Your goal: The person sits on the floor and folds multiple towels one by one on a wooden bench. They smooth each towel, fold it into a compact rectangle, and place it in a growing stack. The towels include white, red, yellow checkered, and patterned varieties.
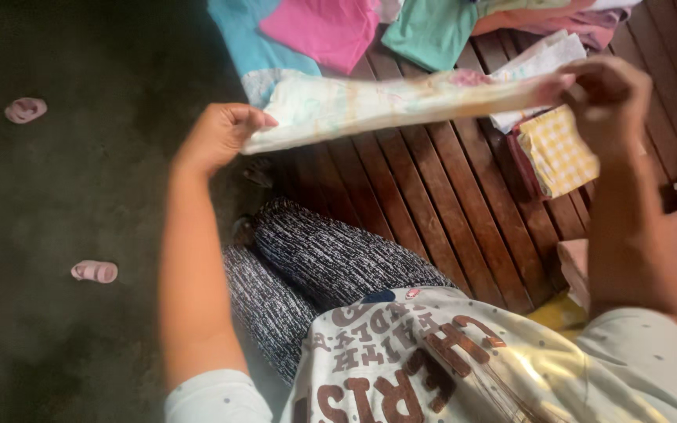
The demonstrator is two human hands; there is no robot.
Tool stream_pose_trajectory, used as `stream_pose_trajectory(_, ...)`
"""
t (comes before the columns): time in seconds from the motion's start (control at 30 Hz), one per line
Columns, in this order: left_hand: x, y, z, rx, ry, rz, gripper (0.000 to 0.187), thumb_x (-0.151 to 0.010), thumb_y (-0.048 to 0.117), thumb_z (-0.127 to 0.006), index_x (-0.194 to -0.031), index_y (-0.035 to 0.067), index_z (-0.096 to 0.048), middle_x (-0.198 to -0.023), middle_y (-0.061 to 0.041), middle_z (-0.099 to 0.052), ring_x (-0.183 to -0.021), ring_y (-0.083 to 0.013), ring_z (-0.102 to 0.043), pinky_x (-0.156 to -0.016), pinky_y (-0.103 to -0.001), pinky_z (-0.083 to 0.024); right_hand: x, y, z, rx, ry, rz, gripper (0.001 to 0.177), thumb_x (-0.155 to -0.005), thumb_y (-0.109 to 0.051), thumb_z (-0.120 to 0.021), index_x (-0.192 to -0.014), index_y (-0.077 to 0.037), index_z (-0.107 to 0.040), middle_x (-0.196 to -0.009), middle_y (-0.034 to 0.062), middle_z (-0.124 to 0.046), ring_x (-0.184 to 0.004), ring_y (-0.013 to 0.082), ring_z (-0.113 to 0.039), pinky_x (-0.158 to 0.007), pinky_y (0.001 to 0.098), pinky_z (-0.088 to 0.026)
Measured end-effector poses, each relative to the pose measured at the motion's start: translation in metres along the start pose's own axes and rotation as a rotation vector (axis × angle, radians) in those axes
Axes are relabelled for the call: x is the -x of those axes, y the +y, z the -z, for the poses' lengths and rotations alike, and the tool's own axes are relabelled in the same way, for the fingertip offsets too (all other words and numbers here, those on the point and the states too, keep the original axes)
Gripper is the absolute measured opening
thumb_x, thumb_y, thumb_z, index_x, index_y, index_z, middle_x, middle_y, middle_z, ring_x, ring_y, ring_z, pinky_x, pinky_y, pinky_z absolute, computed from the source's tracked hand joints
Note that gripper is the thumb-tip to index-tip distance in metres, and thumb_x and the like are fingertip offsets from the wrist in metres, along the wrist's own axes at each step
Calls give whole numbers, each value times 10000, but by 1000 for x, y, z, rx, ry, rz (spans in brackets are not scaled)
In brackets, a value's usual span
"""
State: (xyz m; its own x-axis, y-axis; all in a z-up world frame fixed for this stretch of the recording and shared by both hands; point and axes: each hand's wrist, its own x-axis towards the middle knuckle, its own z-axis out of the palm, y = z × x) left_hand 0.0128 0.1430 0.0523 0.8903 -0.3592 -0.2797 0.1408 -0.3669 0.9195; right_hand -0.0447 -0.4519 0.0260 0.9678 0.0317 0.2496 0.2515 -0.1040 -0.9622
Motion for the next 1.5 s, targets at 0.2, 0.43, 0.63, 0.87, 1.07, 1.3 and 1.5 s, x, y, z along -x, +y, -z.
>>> stream_pose_trajectory(0.2, 38, 91, 39, -537, -299, -9, 559, -595, 140, -945, -1116, 37, -769, -924, -77, -790, -818, -132, -695, -750, -289, -519, -47, -109, -6, 257, -225, 200, 162, -1013, 143, -667, -1127, 33, -700, -1065, 158, -715, -971, 199, -729, -892, 299, -619)
stream_pose_trajectory(0.43, 66, 117, 30, -511, -8, 102, 320, -801, 143, -841, -1089, 16, -783, -883, -101, -762, -774, -144, -652, -699, -324, -503, -36, -132, -18, 554, -190, 345, 281, -1008, 203, -608, -1189, 37, -745, -1177, 148, -684, -1073, 177, -693, -981, 272, -598)
stream_pose_trajectory(0.63, 89, 114, 17, -541, 253, -312, 194, -847, 59, -818, -1035, 23, -791, -1081, -123, -676, -986, -196, -635, -825, -351, -508, -17, -108, -13, 565, 30, 367, 274, -917, 234, -688, -1107, 41, -732, -1138, 126, -653, -1007, 188, -636, -880, 293, -526)
stream_pose_trajectory(0.87, 76, 77, 10, -185, 349, -323, 111, -1020, 89, -687, -1094, 17, -727, -1065, -63, -687, -975, -125, -588, -864, -278, -479, -10, -86, 1, 172, 92, 105, 228, -1014, 201, -690, -1094, -1, -622, -1134, 61, -706, -1033, 128, -674, -983, 292, -603)
stream_pose_trajectory(1.07, 17, 63, 5, -24, 543, -520, 218, -1136, 161, -612, -1138, -22, -730, -1035, -23, -735, -957, -86, -632, -891, -251, -524, -55, -49, 5, 375, 27, 473, 391, -960, 181, -792, -1248, 50, -563, -1156, 149, -689, -1014, 208, -686, -887, 315, -583)
stream_pose_trajectory(1.3, 59, 89, -27, 68, 896, -754, 281, -1173, 243, -557, -1144, -15, -664, -1109, -42, -675, -973, -103, -623, -870, -249, -526, -27, -27, 6, -10, 493, 449, 166, -1130, 29, -688, -1268, 57, -601, -1127, 138, -661, -961, 233, -640, -883, 359, -561)
stream_pose_trajectory(1.5, 70, 95, -24, -1, 908, -731, 285, -1183, 251, -580, -1132, -16, -666, -1099, -43, -675, -972, -118, -627, -889, -251, -511, -22, -34, 15, 174, 637, 348, 137, -1152, -5, -519, -1177, 6, -653, -1038, 54, -630, -911, 139, -555, -744, 252, -444)
